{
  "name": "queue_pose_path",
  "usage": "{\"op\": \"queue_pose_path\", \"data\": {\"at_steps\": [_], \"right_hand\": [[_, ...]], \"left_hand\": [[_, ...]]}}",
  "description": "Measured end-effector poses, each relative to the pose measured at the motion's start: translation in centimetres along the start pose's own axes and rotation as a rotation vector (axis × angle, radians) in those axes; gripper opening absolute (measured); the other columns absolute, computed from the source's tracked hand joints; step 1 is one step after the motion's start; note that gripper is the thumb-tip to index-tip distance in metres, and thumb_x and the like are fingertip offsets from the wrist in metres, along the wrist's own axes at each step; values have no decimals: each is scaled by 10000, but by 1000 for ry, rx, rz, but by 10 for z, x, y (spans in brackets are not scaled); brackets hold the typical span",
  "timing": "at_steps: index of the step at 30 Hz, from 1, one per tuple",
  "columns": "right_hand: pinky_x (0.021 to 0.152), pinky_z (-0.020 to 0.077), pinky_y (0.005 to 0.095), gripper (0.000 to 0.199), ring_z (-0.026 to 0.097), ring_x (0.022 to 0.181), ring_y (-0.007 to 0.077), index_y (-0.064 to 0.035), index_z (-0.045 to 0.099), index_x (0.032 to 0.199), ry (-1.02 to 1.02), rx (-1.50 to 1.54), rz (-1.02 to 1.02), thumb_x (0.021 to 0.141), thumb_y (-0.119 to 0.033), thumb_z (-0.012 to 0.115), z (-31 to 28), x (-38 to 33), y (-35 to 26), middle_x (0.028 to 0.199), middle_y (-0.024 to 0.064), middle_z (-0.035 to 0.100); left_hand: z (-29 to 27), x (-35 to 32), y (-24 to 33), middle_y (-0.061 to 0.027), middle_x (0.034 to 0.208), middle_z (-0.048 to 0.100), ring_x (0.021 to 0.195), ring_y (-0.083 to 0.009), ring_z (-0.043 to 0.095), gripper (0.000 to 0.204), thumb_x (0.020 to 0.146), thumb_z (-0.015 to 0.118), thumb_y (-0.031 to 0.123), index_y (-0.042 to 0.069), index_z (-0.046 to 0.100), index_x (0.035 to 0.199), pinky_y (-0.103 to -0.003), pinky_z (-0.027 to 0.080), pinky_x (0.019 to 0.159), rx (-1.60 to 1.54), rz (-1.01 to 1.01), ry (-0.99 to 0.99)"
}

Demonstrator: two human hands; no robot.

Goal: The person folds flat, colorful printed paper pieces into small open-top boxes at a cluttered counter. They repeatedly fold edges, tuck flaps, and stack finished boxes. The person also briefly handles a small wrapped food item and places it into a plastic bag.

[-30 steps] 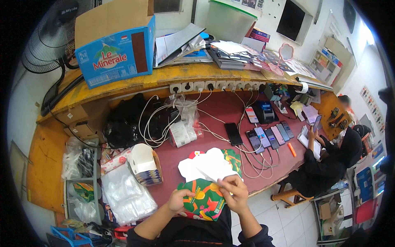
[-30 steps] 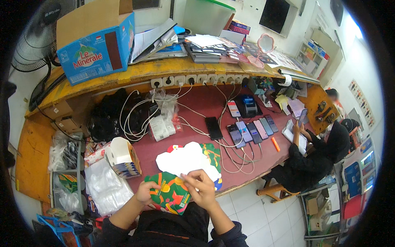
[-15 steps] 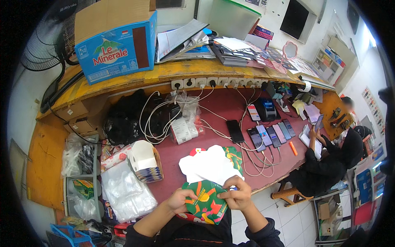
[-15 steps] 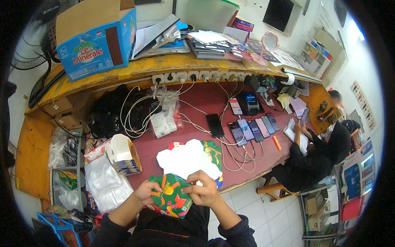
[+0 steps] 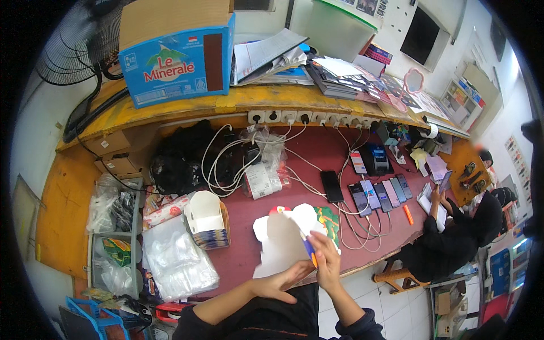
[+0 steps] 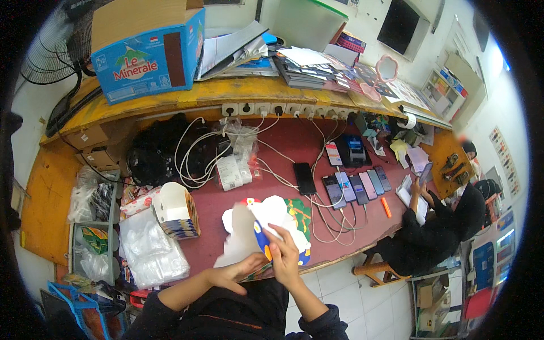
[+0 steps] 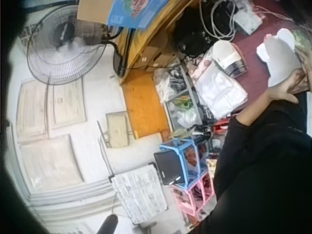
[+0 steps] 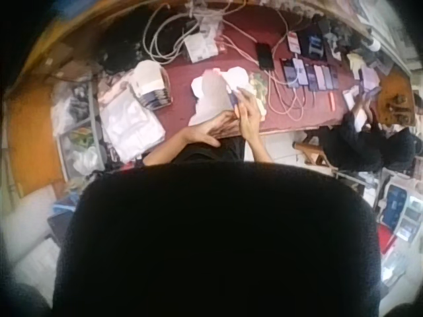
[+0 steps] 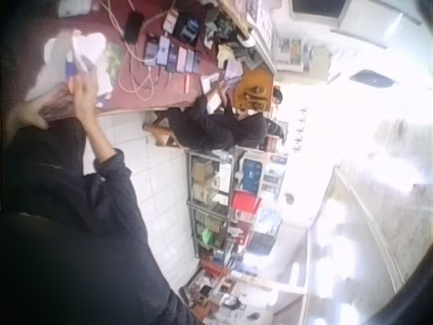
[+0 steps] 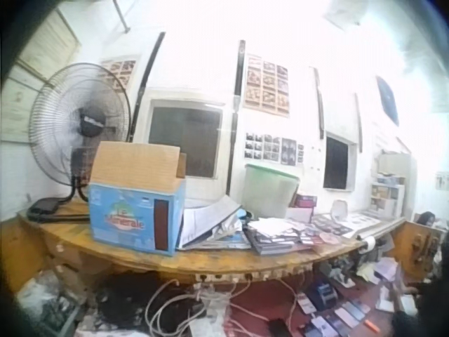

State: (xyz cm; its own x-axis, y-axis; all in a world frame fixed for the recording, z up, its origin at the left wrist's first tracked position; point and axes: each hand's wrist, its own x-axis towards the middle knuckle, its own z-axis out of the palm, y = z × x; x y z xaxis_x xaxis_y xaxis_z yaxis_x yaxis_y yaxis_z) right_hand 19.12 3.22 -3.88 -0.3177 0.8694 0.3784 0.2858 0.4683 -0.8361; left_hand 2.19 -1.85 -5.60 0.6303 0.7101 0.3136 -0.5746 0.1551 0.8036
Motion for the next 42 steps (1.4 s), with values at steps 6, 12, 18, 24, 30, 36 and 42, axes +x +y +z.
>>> {"op": "queue_pose_path", "data": {"at_steps": [6,12,18,24,30,36,42], "right_hand": [[767,520,373,166,656,848,285,-61,713,862,-62,-194,-612,732,-142,648,5,-11,-1,951,166,652],[921,453,374,448,558,1103,333,-34,640,1117,-156,-101,-211,687,-107,738,-11,19,-6,1180,200,586],[926,448,371,602,542,1146,300,-24,545,1255,-375,75,-248,702,-133,757,5,22,-12,1286,179,534],[884,453,337,618,589,1050,299,-5,505,1286,-255,-10,-129,726,-136,734,10,11,-16,1144,205,587],[829,473,328,242,613,968,275,28,663,995,-336,340,-141,778,-75,688,12,6,-16,1084,171,603],[978,330,428,131,515,1039,250,-148,706,779,-266,-39,-269,659,-122,751,-4,7,-19,917,20,525],[897,373,393,143,507,970,257,-53,620,617,220,75,-1,641,-87,757,13,5,-16,919,79,511]], "left_hand": [[-1,-19,4,-91,1315,414,1194,-187,436,648,882,615,271,72,257,1385,-323,361,1008,-110,-411,485],[-7,-38,10,-105,1229,529,1107,-168,508,513,884,554,190,4,374,1326,-295,411,942,107,-492,299],[-19,-51,33,-104,1173,567,1058,-173,531,452,881,552,199,-14,440,1263,-286,421,918,165,-712,186],[-31,-43,38,-90,1108,621,994,-153,575,415,840,589,146,-22,512,1211,-289,449,891,115,-662,175],[-40,-40,34,-113,1187,585,1082,-185,551,455,841,601,158,-16,486,1246,-316,426,947,130,-555,308],[-38,-18,37,-98,1194,569,1084,-195,574,398,938,516,233,18,446,1266,-347,457,934,-348,-307,681],[-6,3,20,-79,1171,565,1046,-182,588,364,967,474,237,38,429,1268,-336,483,894,-351,-154,957]]}}
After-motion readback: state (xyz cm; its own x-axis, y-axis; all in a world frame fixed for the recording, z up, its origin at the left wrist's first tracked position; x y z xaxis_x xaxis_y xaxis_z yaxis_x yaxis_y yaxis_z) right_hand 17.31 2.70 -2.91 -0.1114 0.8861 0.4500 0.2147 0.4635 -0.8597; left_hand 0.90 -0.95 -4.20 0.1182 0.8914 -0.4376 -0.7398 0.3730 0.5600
